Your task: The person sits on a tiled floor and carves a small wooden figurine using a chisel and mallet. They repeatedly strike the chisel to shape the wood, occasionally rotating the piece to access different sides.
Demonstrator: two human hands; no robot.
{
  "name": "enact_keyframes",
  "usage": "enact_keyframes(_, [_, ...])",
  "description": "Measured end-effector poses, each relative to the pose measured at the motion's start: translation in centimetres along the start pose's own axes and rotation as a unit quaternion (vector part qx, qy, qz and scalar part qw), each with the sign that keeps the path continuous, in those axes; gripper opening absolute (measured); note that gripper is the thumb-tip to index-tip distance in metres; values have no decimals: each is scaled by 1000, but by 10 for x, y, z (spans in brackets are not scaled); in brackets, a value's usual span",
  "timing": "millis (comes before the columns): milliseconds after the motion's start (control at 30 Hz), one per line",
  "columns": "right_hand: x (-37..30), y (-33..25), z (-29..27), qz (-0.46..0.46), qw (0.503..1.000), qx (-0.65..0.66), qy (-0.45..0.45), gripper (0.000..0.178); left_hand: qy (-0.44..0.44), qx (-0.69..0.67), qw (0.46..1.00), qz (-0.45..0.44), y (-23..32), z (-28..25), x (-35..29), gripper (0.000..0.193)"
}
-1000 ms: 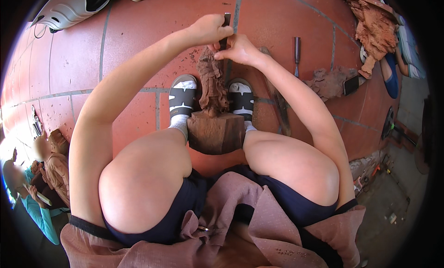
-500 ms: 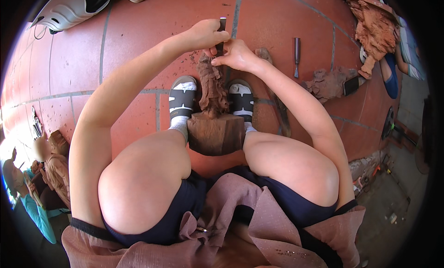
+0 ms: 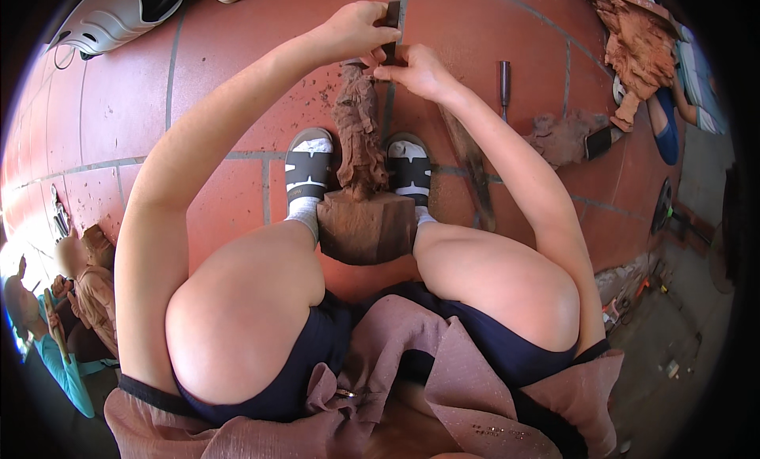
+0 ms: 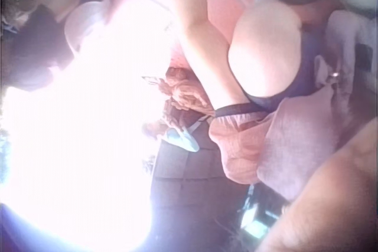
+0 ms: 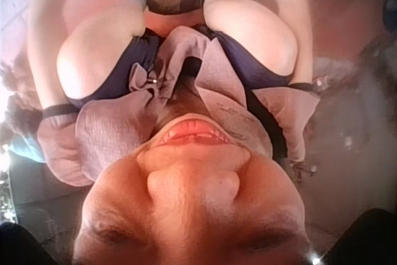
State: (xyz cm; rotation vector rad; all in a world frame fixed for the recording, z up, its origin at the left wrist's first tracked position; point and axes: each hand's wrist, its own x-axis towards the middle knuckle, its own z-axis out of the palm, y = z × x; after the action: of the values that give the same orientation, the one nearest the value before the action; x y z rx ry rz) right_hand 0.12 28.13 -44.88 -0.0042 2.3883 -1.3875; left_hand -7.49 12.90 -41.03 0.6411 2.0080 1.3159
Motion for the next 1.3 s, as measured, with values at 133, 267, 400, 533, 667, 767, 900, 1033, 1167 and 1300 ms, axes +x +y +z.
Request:
enact_keyframes(133, [-7, 7, 6, 27, 997, -21, -76, 33, -65, 0, 997, -51, -16, 7, 2, 25])
enact_keyframes(267, [-12, 20, 19, -11, 994, 59, -86, 29, -99, -7, 993, -59, -22, 11, -5, 26])
enact_keyframes(400, [-10, 20, 20, -8, 992, 101, -73, 23, -60, 41, 996, -45, -23, 14, -2, 26])
enact_keyframes(533, [-17, 8, 20, -16, 995, 71, -73, 21, -78, 54, 995, -35, -17, 14, -8, 32])
enact_keyframes(667, [-14, 13, 22, -53, 993, 79, -64, 20, -79, 63, 992, -70, -23, 12, -4, 32])
enact_keyframes(767, [-10, 16, 21, -53, 995, 70, -52, 22, -75, 81, 993, -49, -17, 11, 1, 32])
enact_keyframes(900, [-26, -1, 24, -21, 998, 1, -66, 23, -110, 36, 992, -52, -13, 14, -14, 35])
enact_keyframes(1033, [-10, 10, 19, -73, 996, 45, -36, 26, -79, 71, 992, -65, -14, 12, -3, 28])
enact_keyframes(1167, [-18, 2, 20, -14, 997, 26, -76, 27, -103, 53, 990, -75, -12, 12, -12, 33])
enact_keyframes(1300, [-15, -12, 15, 24, 998, -27, -60, 33, 22, 130, 990, 56, -31, 18, -8, 28])
